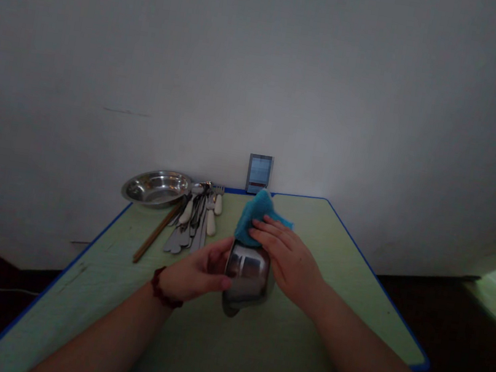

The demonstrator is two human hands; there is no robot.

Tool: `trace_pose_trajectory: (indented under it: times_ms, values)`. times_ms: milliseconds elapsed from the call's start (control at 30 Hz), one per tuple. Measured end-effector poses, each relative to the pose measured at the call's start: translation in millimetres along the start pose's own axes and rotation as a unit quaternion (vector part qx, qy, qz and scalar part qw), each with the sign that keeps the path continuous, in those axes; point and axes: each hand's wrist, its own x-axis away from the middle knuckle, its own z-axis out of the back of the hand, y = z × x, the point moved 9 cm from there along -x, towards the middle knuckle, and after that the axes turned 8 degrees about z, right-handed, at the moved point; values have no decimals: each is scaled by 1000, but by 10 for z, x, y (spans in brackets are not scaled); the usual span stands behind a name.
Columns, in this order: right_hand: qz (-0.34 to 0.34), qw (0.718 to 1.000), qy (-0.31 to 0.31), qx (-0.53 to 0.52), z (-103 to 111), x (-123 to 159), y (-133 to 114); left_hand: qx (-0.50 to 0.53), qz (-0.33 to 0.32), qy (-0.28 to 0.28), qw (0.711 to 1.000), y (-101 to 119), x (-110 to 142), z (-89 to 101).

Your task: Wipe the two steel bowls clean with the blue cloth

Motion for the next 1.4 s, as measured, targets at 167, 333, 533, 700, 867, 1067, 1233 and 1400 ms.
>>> trace_pose_trajectory:
  times_ms: [167, 333, 533, 700, 867, 1067, 1233, 1400]
  values:
    - [0, 1000, 0, 13, -6, 13, -2, 23, -16, 19, 999, -30, -1, 78]
    - [0, 1000, -5, 13, -12, 16, 3, 33, -28, 5, 999, -16, -6, 50]
    - [2, 1000, -6, 12, -2, 9, -5, 23, -34, 37, 998, 17, 9, 77]
    - [-4, 1000, -3, 7, -13, 20, 7, 8, -28, 24, 999, 29, 15, 68]
    - [5, 1000, 1, 9, -15, 27, -8, -2, -22, 31, 999, 57, 17, 46]
    - [11, 1000, 2, 8, -21, 37, -21, 7, -25, 5, 1000, 57, 0, -27]
    - [19, 1000, -1, 14, -23, 30, -35, 19, -22, 12, 999, 35, -4, -5]
    - [26, 999, -7, 18, -18, 19, -57, 22, -18, 21, 999, 22, -5, 13]
